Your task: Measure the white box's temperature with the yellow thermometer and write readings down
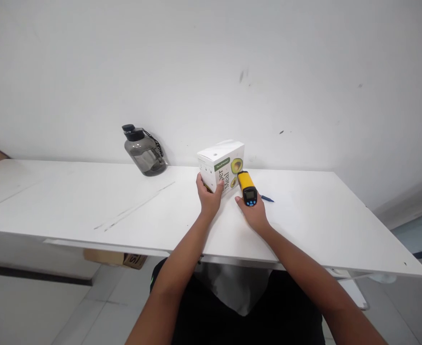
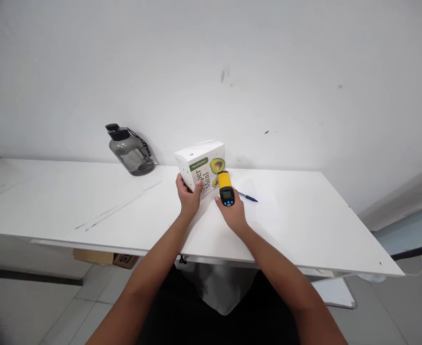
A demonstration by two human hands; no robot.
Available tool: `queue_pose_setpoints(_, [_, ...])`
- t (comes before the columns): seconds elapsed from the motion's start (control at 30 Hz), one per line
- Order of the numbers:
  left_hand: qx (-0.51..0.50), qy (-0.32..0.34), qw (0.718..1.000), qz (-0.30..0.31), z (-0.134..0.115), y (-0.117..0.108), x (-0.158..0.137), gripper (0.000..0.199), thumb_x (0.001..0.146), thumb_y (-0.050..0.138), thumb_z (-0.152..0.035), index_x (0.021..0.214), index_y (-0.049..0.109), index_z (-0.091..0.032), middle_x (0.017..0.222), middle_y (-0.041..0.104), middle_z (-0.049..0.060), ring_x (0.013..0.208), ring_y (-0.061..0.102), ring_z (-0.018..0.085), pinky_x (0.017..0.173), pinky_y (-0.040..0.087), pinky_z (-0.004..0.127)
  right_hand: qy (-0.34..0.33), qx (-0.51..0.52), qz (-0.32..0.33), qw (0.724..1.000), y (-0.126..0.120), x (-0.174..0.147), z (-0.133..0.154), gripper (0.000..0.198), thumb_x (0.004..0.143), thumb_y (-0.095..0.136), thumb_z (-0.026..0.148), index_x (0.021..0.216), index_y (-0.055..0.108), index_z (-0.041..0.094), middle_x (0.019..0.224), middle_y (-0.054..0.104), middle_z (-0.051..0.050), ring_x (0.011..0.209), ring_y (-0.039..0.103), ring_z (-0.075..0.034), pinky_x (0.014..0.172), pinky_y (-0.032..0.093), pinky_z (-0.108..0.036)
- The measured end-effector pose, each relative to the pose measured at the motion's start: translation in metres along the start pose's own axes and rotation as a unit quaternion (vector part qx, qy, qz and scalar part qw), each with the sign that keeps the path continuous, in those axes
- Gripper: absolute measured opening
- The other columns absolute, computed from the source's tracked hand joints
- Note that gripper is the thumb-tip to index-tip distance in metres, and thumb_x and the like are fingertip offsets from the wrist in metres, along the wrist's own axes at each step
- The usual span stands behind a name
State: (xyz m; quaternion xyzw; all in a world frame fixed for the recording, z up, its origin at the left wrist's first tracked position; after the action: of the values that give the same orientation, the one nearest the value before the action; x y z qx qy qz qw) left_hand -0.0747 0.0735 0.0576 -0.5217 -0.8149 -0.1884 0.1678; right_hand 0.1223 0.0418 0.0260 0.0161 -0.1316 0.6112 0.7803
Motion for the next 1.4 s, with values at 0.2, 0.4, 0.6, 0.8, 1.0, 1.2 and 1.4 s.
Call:
queue_pose_setpoints(0.2, [-0.015,-0.031,0.999,-0.012,0.0,-0.001,0.002,0.079,0.076,0.076,-0.045,0.14,0.035,-0.023,0.142,0.049,0.014,0.129,0.053,0.027,0.105,0.048,0.039,0.025,0.002,-0.032,0.999,-0.007,0.008,-0.006,0.05,0.072,0.071,0.052,0.11,0.058,0.022,0.102,0.067,-0.005,0.091,0.061,-0.022,0.087,0.048,-0.04])
queue_pose_setpoints(0.4, [0.003,-0.038,0.999,-0.023,0.004,-0.004,0.003,0.079,0.076,0.076,-0.042,0.141,0.035,-0.022,0.144,0.048,0.014,0.132,0.05,0.026,0.108,0.047,0.039,0.051,0.011,-0.034,0.998,-0.008,0.01,-0.013,0.051,0.07,0.072,0.054,0.107,0.058,0.022,0.099,0.067,-0.004,0.087,0.061,-0.021,0.084,0.048,-0.039])
queue_pose_setpoints(0.6, [0.014,-0.04,0.999,-0.025,0.009,-0.004,0.004,0.081,0.076,0.076,-0.044,0.142,0.034,-0.023,0.145,0.047,0.014,0.134,0.048,0.027,0.109,0.045,0.041,0.053,0.013,-0.034,0.998,-0.008,0.01,-0.012,0.053,0.07,0.073,0.053,0.11,0.058,0.022,0.101,0.067,-0.004,0.091,0.06,-0.022,0.087,0.048,-0.04])
queue_pose_setpoints(0.8, [0.017,-0.05,0.998,-0.025,0.012,-0.004,0.005,0.085,0.074,0.077,-0.045,0.143,0.032,-0.023,0.146,0.046,0.014,0.135,0.047,0.027,0.11,0.044,0.041,0.06,0.013,-0.032,0.998,-0.008,0.009,-0.011,0.055,0.07,0.072,0.052,0.114,0.058,0.022,0.101,0.066,-0.004,0.093,0.06,-0.022,0.088,0.047,-0.041])
queue_pose_setpoints(1.0, [0.021,-0.05,0.998,-0.014,0.01,-0.002,0.004,0.085,0.074,0.076,-0.047,0.143,0.033,-0.023,0.145,0.045,0.015,0.135,0.047,0.028,0.111,0.044,0.043,0.053,0.012,-0.027,0.998,-0.007,0.009,-0.01,0.056,0.071,0.072,0.053,0.115,0.058,0.022,0.104,0.067,-0.005,0.095,0.061,-0.022,0.09,0.047,-0.041])
queue_pose_setpoints(1.2, [0.021,-0.044,0.999,-0.011,0.006,-0.002,0.002,0.084,0.072,0.078,-0.047,0.142,0.038,-0.023,0.146,0.043,0.014,0.139,0.042,0.029,0.114,0.039,0.044,0.05,0.006,-0.024,0.998,-0.006,0.009,-0.009,0.056,0.07,0.072,0.054,0.115,0.059,0.022,0.107,0.069,-0.006,0.097,0.061,-0.023,0.09,0.047,-0.042])
queue_pose_setpoints(1.4, [0.015,-0.051,0.999,-0.013,0.005,-0.002,0.002,0.081,0.072,0.079,-0.044,0.14,0.039,-0.024,0.144,0.045,0.013,0.138,0.043,0.028,0.113,0.039,0.042,0.05,-0.001,-0.021,0.999,-0.006,0.008,-0.006,0.054,0.07,0.072,0.054,0.112,0.061,0.02,0.104,0.069,-0.006,0.096,0.062,-0.024,0.09,0.047,-0.042])
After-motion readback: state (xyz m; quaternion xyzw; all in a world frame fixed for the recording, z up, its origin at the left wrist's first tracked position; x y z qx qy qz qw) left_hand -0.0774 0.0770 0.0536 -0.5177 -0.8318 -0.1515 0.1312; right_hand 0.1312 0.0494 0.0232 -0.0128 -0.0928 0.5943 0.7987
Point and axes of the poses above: each hand's wrist, its own x-axis towards the middle knuckle, its own y-axis out of the palm, z = x × y, the point moved 8 cm from there along x, towards the middle knuckle
